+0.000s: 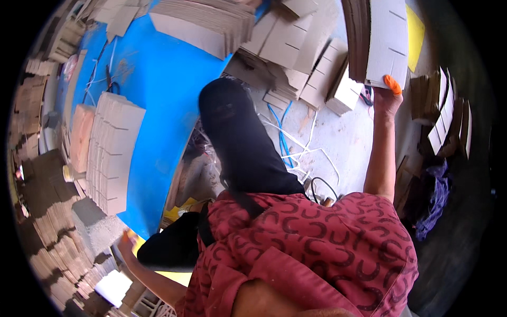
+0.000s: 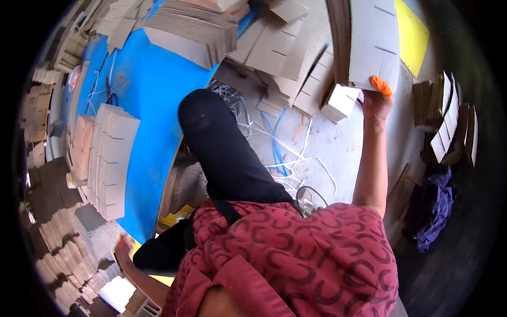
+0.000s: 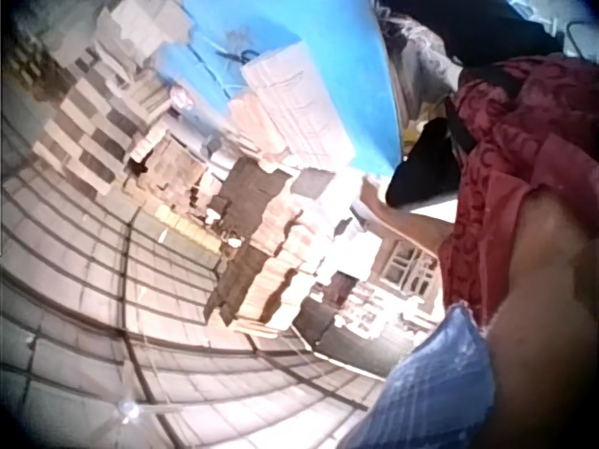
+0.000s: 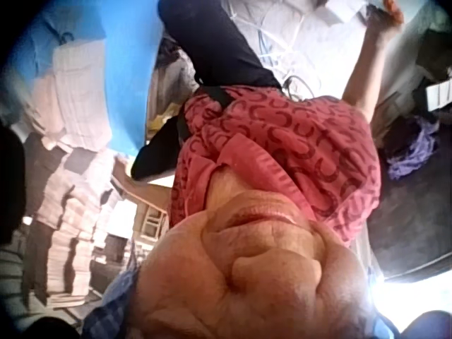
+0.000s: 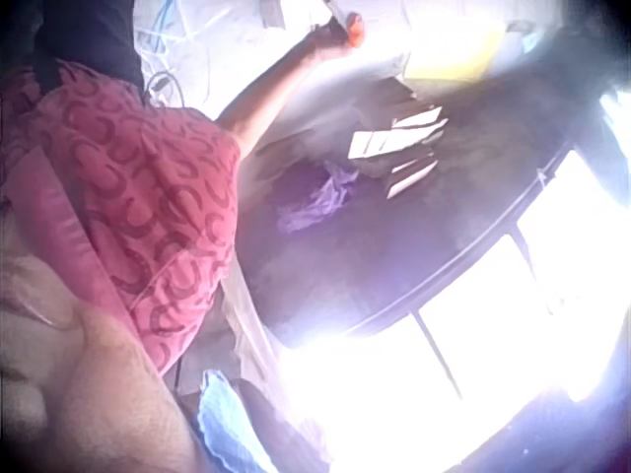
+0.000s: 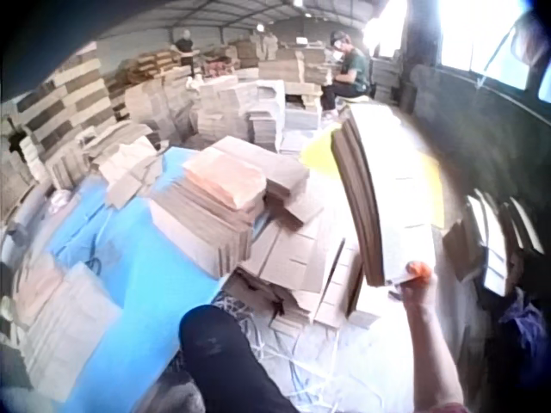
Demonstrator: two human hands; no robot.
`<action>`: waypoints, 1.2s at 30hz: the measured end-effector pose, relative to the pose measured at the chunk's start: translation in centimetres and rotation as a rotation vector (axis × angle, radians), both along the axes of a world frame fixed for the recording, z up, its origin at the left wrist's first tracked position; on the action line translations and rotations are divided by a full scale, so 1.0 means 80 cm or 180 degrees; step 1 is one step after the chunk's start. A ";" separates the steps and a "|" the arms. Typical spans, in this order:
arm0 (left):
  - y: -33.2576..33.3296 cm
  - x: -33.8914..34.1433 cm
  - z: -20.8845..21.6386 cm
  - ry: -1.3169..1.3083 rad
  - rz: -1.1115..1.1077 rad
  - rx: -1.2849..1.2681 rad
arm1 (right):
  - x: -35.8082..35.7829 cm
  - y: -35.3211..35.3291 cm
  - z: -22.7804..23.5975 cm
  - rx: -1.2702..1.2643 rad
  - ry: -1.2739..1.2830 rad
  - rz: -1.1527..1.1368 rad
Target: The person sits on the floor and repeatedly picks up stacks of perforated cardboard sheets, separates them one by one, and places them into a pile. The person handles the cardboard by hand without using tools.
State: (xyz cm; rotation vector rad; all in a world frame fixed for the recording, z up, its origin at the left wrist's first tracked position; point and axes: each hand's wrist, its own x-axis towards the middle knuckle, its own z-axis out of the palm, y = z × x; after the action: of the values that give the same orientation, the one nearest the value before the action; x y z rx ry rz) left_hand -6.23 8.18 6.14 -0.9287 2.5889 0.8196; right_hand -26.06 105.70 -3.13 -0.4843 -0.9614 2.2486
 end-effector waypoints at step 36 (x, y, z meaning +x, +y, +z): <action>0.234 -0.169 0.004 0.0694 -0.1636 -0.1179 | -0.146 -0.638 0.023 0.2605 -0.0845 0.3396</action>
State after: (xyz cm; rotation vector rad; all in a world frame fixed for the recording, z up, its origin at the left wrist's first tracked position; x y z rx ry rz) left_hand -19.76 26.87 6.50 -0.2188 3.0261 0.3204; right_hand -37.74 54.62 -1.27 0.1849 -2.5620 2.2915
